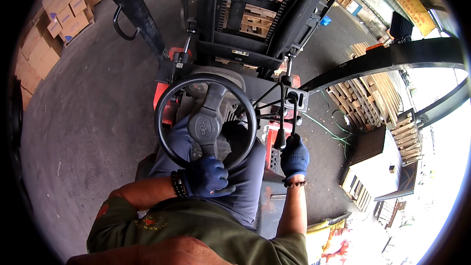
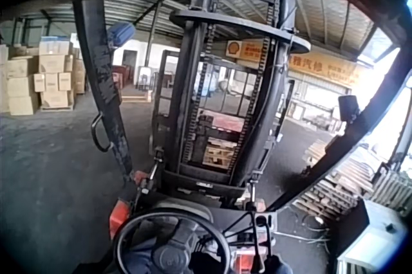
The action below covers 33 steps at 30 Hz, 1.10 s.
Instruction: The person operates a forklift in a warehouse, maneuvering the vehicle to position the forks under a stack of wooden planks. They lift the load and drive the forklift forward to transport the planks to a different location within the facility.
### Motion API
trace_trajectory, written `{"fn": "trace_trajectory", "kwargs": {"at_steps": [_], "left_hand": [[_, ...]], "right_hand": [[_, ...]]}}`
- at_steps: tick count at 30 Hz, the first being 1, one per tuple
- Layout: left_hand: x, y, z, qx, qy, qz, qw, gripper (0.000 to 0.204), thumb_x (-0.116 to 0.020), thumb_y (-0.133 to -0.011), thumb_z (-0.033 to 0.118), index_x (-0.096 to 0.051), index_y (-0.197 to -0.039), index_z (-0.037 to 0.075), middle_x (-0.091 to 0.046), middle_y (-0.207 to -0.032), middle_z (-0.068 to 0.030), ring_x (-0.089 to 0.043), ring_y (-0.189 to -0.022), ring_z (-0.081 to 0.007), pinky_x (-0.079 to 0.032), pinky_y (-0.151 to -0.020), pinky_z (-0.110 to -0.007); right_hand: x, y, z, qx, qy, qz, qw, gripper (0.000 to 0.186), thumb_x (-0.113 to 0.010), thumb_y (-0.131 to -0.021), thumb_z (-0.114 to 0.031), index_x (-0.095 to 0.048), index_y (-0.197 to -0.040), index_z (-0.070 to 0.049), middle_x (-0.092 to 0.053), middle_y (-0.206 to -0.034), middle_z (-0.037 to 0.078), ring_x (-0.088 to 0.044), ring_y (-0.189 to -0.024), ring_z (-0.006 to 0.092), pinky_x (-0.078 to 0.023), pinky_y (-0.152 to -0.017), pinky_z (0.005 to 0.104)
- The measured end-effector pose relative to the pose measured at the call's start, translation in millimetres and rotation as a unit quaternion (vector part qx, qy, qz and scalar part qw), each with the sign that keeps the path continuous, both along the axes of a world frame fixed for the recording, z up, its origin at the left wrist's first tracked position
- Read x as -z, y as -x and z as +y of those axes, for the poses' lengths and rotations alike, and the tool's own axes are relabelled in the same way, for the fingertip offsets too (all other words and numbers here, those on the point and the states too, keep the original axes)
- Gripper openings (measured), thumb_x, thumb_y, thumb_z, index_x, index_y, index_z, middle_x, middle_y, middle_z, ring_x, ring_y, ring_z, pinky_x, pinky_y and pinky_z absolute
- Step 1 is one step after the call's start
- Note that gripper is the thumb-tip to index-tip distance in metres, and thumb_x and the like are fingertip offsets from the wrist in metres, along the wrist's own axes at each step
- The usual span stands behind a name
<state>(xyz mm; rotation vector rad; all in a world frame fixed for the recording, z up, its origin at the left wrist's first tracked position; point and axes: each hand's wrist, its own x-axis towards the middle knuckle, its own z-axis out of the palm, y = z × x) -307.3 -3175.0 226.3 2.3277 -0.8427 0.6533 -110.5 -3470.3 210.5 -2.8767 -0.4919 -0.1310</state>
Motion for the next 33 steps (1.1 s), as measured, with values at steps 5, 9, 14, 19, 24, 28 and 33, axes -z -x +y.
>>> {"fn": "trace_trajectory", "kwargs": {"at_steps": [5,9,14,19,24,28,33], "left_hand": [[-1.9,0.9,0.0,-0.004,-0.007,0.000,1.000,0.043,-0.085,-0.093,0.038,-0.060,-0.065,0.018,-0.058,-0.072,-0.0003,-0.063,-0.071,-0.0216,-0.050,-0.067,-0.040],[-0.6,2.0,0.2,-0.009,0.000,0.000,1.000,0.043,-0.085,-0.093,0.038,-0.060,-0.065,0.018,-0.058,-0.071,0.0000,-0.062,-0.071,-0.0215,-0.049,-0.067,-0.040],[-1.5,0.0,-0.7,-0.005,0.001,-0.010,1.000,0.043,-0.083,-0.095,0.040,-0.060,-0.065,0.019,-0.057,-0.072,0.0003,-0.059,-0.070,-0.0214,-0.048,-0.067,-0.041],[-3.0,0.2,0.3,-0.011,-0.008,-0.007,1.000,0.043,-0.082,-0.096,0.041,-0.061,-0.065,0.019,-0.057,-0.072,0.0003,-0.059,-0.070,-0.0214,-0.048,-0.067,-0.041],[-7.8,-3.3,-3.8,0.005,-0.008,-0.009,1.000,0.043,-0.084,-0.094,0.038,-0.060,-0.065,0.017,-0.058,-0.072,-0.0014,-0.062,-0.069,-0.0224,-0.049,-0.066,-0.040],[-1.0,2.7,3.6,-0.013,-0.018,0.005,1.000,0.040,-0.083,-0.094,0.038,-0.061,-0.067,0.017,-0.059,-0.074,-0.0017,-0.063,-0.071,-0.0231,-0.050,-0.067,-0.041],[13.8,-5.4,5.4,0.020,-0.047,0.000,0.999,0.038,-0.080,-0.094,0.038,-0.061,-0.069,0.018,-0.059,-0.075,-0.0021,-0.064,-0.074,-0.0242,-0.050,-0.067,-0.042]], "right_hand": [[1.9,-1.3,-0.5,0.006,-0.018,-0.004,1.000,0.075,-0.093,-0.073,0.000,-0.066,-0.143,-0.004,-0.079,-0.119,0.020,-0.077,-0.108,0.0445,-0.062,-0.086,0.0502],[-6.5,2.8,4.3,-0.022,-0.019,-0.014,0.999,0.052,-0.082,-0.081,0.000,-0.068,-0.130,-0.007,-0.075,-0.123,0.019,-0.075,-0.105,0.0450,-0.062,-0.082,0.0516],[18.0,-11.0,-13.9,-0.050,-0.064,-0.021,0.996,0.050,-0.081,-0.085,-0.001,-0.067,-0.132,-0.006,-0.075,-0.123,0.017,-0.077,-0.101,0.0392,-0.064,-0.079,0.0473],[4.7,-33.1,-9.7,0.039,-0.492,0.291,0.820,0.045,-0.060,-0.113,-0.027,-0.064,-0.152,-0.005,-0.081,-0.121,0.016,-0.080,-0.088,0.0229,-0.065,-0.074,0.0400],[55.4,-80.9,-4.9,0.007,-0.745,0.316,0.588,0.042,-0.053,-0.118,-0.034,-0.068,-0.140,-0.001,-0.080,-0.129,0.018,-0.079,-0.107,0.0280,-0.065,-0.088,0.0423],[105.7,-115.8,68.6,-0.095,-0.167,-0.114,0.975,0.032,-0.062,-0.111,-0.020,-0.071,-0.138,-0.005,-0.070,-0.144,0.025,-0.070,-0.127,0.0433,-0.060,-0.104,0.0503],[129.0,-192.9,84.8,0.016,0.084,0.019,0.996,0.043,-0.070,-0.102,-0.027,-0.074,-0.142,-0.009,-0.077,-0.139,0.019,-0.072,-0.129,0.0418,-0.056,-0.112,0.0520]]}}
